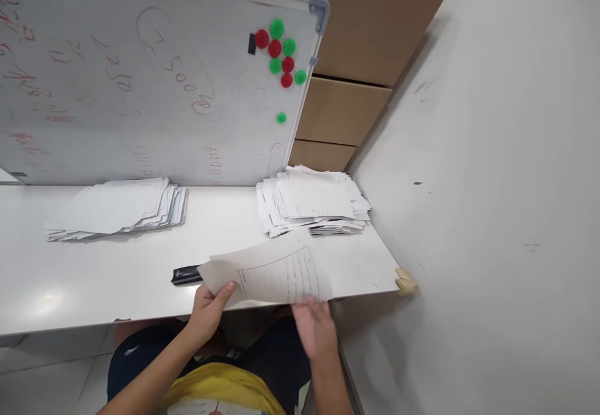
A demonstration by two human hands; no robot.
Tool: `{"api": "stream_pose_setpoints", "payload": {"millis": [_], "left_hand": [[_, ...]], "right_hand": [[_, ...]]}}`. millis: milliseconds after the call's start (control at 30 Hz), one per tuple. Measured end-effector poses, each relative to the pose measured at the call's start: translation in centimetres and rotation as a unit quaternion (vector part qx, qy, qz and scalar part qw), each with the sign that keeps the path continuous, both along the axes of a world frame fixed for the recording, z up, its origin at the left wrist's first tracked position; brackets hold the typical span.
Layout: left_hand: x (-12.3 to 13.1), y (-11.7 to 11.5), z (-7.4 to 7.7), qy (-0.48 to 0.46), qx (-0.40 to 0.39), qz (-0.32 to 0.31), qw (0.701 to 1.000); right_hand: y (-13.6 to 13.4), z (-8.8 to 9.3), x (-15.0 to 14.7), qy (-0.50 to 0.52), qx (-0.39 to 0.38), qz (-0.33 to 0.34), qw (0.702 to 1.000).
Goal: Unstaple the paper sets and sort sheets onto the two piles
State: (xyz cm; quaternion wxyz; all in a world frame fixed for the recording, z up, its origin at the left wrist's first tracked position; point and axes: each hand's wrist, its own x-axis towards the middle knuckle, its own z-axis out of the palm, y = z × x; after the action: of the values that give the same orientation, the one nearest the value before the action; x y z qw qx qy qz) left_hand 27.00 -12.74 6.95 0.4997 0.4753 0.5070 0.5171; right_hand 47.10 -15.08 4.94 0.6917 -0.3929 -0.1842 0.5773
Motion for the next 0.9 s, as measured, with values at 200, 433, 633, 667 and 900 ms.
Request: {"api": "stream_pose_setpoints", "payload": {"millis": [200,433,633,667,900], "left_hand": [[-1.3,0.7,-1.9,0.129,0.108,-0.111,0.979],[-1.6,0.2,-0.8,0.140,0.116,-0.096,0.979],[-1.8,1.4,-0.7,0.121,0.108,-0.093,0.982],[-1.8,1.4,-0.9,0.109,0.112,-0.096,0.983],[-1.2,1.1,-1.6,0.078,0.216,-0.115,0.966]], "right_hand": [[3.6,-0.3,5.0,-0.252,0.005,0.045,0.967],[3.8,2.1,7.1,-0.343,0.106,0.056,0.932],[4.5,1.4,6.5,-0.325,0.034,0.108,0.939],[4.5,1.4,6.5,-0.322,0.020,0.120,0.939],[3.6,1.8,6.3,-0.332,0.047,0.094,0.937]]}}
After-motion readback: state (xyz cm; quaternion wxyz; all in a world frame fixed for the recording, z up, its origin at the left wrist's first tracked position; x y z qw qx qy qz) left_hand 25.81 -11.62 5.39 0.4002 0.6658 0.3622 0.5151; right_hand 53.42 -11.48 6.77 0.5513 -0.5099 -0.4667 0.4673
